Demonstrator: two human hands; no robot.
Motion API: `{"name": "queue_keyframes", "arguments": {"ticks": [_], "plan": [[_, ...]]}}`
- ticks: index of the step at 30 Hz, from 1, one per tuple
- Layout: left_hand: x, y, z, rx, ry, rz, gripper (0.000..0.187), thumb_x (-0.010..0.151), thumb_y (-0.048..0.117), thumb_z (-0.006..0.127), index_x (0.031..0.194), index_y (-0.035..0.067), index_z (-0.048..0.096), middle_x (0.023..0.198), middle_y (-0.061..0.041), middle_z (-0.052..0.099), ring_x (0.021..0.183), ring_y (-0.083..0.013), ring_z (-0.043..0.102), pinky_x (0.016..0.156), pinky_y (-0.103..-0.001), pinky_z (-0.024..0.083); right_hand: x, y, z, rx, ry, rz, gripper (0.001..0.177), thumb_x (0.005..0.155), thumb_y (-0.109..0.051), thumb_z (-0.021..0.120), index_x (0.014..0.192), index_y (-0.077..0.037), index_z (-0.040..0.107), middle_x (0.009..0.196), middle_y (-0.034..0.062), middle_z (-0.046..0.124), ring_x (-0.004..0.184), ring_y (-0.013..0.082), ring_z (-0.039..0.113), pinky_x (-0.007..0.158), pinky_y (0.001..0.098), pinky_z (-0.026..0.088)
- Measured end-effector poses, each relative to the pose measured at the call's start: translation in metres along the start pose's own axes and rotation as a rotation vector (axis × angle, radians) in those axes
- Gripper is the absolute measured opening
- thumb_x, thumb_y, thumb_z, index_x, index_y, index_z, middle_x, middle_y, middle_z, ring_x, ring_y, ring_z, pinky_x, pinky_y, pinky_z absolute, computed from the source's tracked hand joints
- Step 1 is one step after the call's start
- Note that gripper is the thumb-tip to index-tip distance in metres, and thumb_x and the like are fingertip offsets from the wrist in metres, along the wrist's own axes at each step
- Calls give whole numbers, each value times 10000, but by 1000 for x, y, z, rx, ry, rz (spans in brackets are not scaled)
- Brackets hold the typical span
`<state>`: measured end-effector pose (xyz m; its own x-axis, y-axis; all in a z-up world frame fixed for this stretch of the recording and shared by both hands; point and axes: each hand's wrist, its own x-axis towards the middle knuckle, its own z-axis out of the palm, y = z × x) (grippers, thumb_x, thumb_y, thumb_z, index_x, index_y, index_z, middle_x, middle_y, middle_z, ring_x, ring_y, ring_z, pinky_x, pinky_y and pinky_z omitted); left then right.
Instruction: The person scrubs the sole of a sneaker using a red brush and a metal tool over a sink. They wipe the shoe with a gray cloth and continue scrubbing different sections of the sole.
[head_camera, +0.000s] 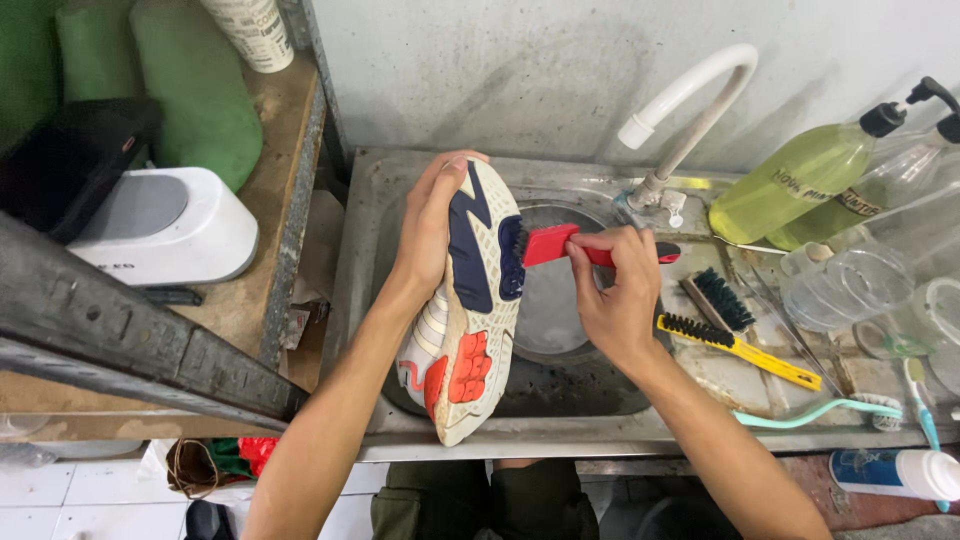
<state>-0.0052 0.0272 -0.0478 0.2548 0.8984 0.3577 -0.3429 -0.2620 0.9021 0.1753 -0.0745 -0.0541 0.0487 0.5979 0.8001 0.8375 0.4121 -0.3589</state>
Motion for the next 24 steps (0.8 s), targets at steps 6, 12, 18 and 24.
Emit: {"name": "queue_keyframes", "arguments": {"ticks": [6,12,18,24], "plan": [[-6,12,-2,49,64,-22,339,975,356,456,1138,111,625,999,-119,602,1028,-219,524,1007,-404,381,-11,16,11,-18,-36,117,68,887,-74,701,890,-53,637,773,99,592,735,331,553,667,395,420],[0,7,6,89,51,-35,364,950,396,471,1124,133,653,1032,-95,637,1058,-211,550,1023,-407,374,-1,-6,3,107,40,186,59,894,-85,696,903,-85,638,795,74,595,744,303,559,688,331,423],[-5,13,0,43,82,-51,356,954,375,459,1129,127,646,1061,-133,634,1082,-247,533,1049,-419,346,-17,35,14,-15,-34,152,90,866,-77,722,878,-67,633,763,119,573,727,347,541,690,396,427],[-3,7,5,50,70,-28,355,958,373,463,1119,118,652,1017,-116,639,1045,-233,549,1020,-411,373,-17,-9,8,155,-18,138,68,876,-74,693,855,-120,647,723,7,573,620,217,494,609,293,422]]}}
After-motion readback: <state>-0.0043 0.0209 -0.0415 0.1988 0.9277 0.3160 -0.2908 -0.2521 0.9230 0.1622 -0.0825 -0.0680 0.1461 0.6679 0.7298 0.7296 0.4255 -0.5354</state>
